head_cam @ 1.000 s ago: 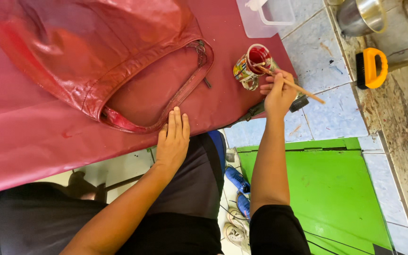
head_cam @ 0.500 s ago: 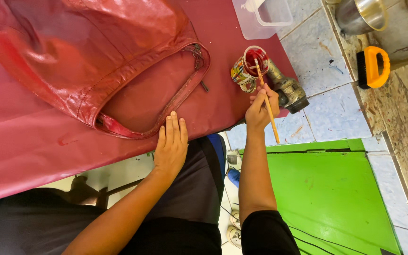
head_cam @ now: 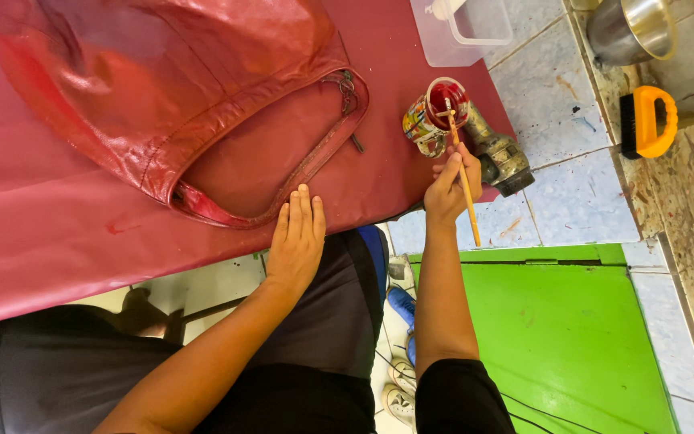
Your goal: The person paints the edges and handles of a red leather handbag using a paintbrush and red paint. They dip the brush into a container of paint and apply it carefully to the seams and interior lining of the bag.
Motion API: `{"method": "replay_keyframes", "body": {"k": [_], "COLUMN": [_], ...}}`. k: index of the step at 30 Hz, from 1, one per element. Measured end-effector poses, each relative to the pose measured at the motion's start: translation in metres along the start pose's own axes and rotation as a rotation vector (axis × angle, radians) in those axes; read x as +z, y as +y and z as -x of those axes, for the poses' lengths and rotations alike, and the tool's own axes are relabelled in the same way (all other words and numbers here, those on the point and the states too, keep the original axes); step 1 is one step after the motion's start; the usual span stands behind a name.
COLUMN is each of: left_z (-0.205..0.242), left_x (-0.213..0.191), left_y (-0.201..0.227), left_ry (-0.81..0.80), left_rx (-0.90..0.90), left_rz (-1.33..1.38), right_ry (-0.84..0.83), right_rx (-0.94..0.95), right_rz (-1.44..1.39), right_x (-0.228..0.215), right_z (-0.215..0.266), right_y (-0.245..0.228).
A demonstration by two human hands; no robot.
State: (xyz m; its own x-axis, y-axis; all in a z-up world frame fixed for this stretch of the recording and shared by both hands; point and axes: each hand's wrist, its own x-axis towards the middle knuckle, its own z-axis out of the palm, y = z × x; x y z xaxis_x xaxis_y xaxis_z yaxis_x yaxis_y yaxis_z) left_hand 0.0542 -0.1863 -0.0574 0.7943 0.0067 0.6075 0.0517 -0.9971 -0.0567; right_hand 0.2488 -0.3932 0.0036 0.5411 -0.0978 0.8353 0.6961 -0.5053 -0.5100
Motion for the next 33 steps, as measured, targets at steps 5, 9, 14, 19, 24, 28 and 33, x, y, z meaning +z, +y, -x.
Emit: {"method": "replay_keyframes", "body": {"k": [5, 9, 14, 19, 24, 28, 33], "left_z": [0.001, 0.0, 0.0, -0.001, 0.0, -0.001, 0.0], "left_x": [0.002, 0.0, 0.0, -0.002, 0.001, 0.001, 0.003], "left_y": [0.001, 0.0, 0.0, -0.001, -0.001, -0.001, 0.001], "left_ry": [0.004, 0.003, 0.007, 0.003, 0.021, 0.034, 0.042], "left_rx": [0.003, 0.005, 0.002, 0.009, 0.001, -0.012, -0.016], "left_rz": [-0.02, -0.032, -0.015, -0.013, -0.016, -0.018, 0.008], "right_ry": [0.022, 0.029, 0.019, 0.056, 0.073, 0.011, 0.058], "right_rx": [0.029, 0.058, 0.071, 0.049, 0.001, 0.018, 0.029], "right_rz": [-0.03, -0.02, -0.015, -0.038, -0.06, -0.043, -0.045], "right_x": [0.004, 0.004, 0.001, -0.009, -0.022, -0.022, -0.02], "right_z": [0.004, 0.004, 0.003, 0.0, -0.001, -0.002, -0.005], "right_y": [0.003, 0.002, -0.001, -0.001, 0.012, 0.006, -0.002]}}
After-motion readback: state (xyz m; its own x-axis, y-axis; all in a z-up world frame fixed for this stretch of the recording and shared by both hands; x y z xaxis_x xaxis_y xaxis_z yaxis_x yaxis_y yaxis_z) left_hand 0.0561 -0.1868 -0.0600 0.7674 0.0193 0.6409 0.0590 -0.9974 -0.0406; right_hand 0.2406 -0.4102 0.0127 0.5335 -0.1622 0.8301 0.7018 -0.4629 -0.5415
